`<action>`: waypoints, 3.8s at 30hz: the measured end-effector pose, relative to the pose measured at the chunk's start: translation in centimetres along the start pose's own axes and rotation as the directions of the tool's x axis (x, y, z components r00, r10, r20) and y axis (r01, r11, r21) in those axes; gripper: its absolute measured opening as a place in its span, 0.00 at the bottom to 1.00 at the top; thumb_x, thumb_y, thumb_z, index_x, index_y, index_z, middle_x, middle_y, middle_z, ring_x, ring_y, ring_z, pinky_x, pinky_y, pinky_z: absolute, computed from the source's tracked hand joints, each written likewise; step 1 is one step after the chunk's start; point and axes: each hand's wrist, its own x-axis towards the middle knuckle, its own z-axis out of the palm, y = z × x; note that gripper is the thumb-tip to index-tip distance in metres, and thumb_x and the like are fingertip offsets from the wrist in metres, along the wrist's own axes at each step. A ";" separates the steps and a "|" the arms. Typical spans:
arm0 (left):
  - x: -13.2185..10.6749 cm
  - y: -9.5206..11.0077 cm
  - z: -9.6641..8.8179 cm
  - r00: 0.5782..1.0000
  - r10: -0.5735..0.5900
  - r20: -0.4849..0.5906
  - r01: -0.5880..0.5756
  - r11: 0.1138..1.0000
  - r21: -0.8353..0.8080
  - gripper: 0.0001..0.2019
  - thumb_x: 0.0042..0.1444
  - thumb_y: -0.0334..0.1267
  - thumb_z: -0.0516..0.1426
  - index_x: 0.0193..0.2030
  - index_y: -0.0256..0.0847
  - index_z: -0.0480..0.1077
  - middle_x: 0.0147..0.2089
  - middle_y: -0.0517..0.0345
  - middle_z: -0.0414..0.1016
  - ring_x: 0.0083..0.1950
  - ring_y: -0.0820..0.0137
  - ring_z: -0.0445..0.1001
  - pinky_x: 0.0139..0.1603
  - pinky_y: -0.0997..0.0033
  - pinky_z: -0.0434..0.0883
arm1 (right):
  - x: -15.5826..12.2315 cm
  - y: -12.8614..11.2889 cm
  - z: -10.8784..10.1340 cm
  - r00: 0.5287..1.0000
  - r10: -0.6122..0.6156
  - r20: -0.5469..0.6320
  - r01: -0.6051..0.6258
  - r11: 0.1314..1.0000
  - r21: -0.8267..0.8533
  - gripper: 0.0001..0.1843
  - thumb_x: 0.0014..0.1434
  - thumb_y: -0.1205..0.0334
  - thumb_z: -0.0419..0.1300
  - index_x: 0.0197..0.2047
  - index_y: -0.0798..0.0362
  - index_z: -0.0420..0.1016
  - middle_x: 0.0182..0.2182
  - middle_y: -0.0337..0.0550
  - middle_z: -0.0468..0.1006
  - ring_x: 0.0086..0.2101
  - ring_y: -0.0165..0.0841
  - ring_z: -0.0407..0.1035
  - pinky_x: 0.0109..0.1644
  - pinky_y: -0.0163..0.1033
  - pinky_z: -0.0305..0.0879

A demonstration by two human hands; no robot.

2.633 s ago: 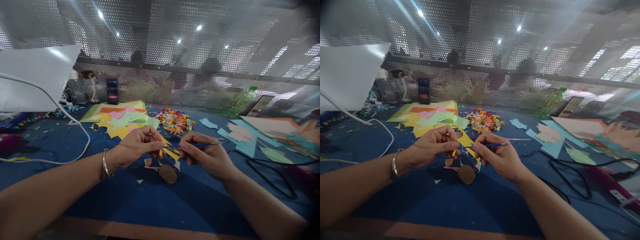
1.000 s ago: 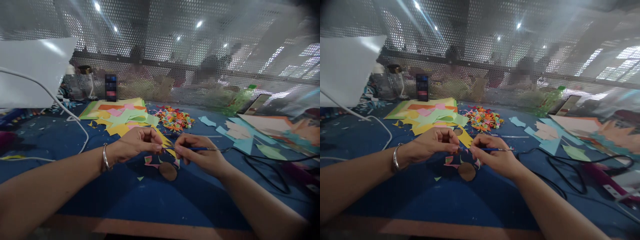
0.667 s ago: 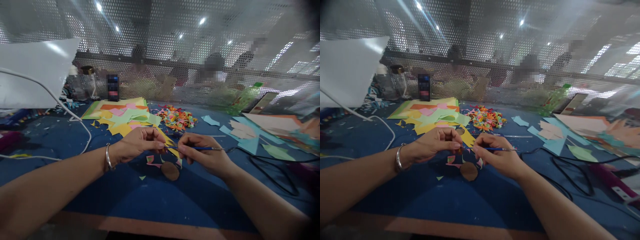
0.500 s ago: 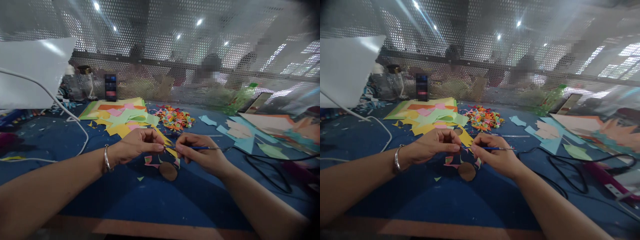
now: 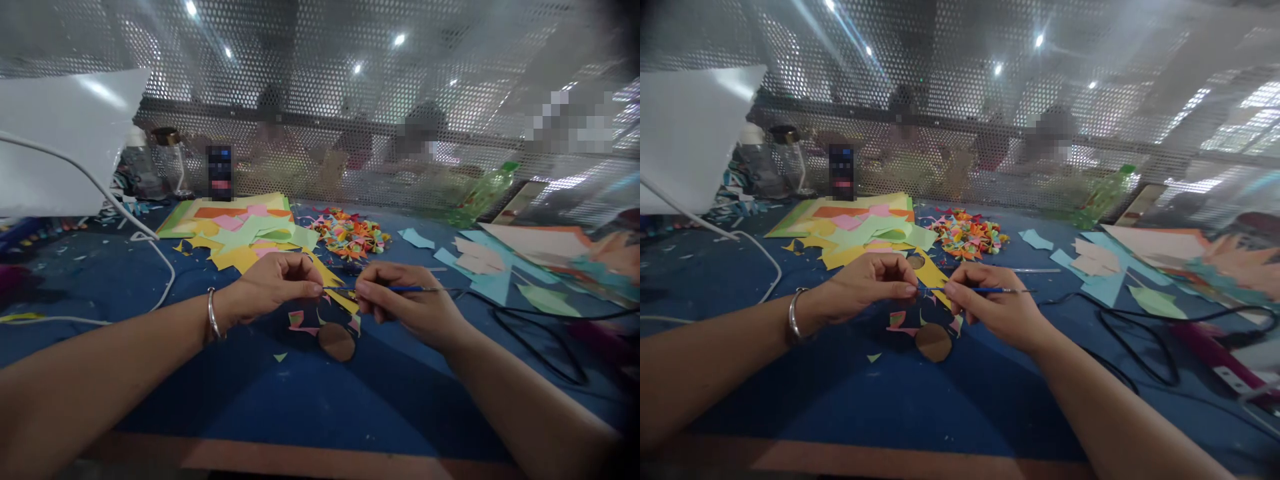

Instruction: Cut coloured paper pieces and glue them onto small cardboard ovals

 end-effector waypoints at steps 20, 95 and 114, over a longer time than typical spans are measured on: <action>0.4 -0.3 -0.1 1.000 -0.006 -0.002 0.006 1.000 -0.029 0.08 0.52 0.35 0.65 0.32 0.35 0.70 0.29 0.61 0.74 0.31 0.76 0.73 0.36 0.74 0.69 | 0.3 0.9 -1.2 0.990 0.139 -0.014 -0.135 0.977 0.162 0.17 0.59 0.51 0.64 0.26 0.54 0.73 0.20 0.39 0.74 0.17 0.24 0.64 0.19 0.29 0.57; -0.4 -0.3 1.9 0.993 -0.063 -0.098 0.067 0.997 0.033 0.13 0.48 0.35 0.66 0.40 0.38 0.70 0.31 0.58 0.77 0.30 0.72 0.75 0.25 0.75 0.69 | -0.2 -0.5 1.7 0.995 -0.084 0.054 0.096 0.954 -0.284 0.07 0.61 0.61 0.59 0.42 0.52 0.75 0.30 0.40 0.75 0.23 0.26 0.64 0.24 0.31 0.59; -0.6 0.4 2.1 0.987 -0.072 -0.143 0.077 0.997 0.031 0.12 0.49 0.34 0.66 0.40 0.37 0.71 0.29 0.59 0.76 0.30 0.72 0.75 0.28 0.75 0.69 | -0.1 -0.5 1.7 0.992 -0.109 0.058 0.121 0.953 -0.277 0.06 0.63 0.61 0.58 0.37 0.53 0.73 0.29 0.40 0.74 0.24 0.26 0.65 0.26 0.31 0.60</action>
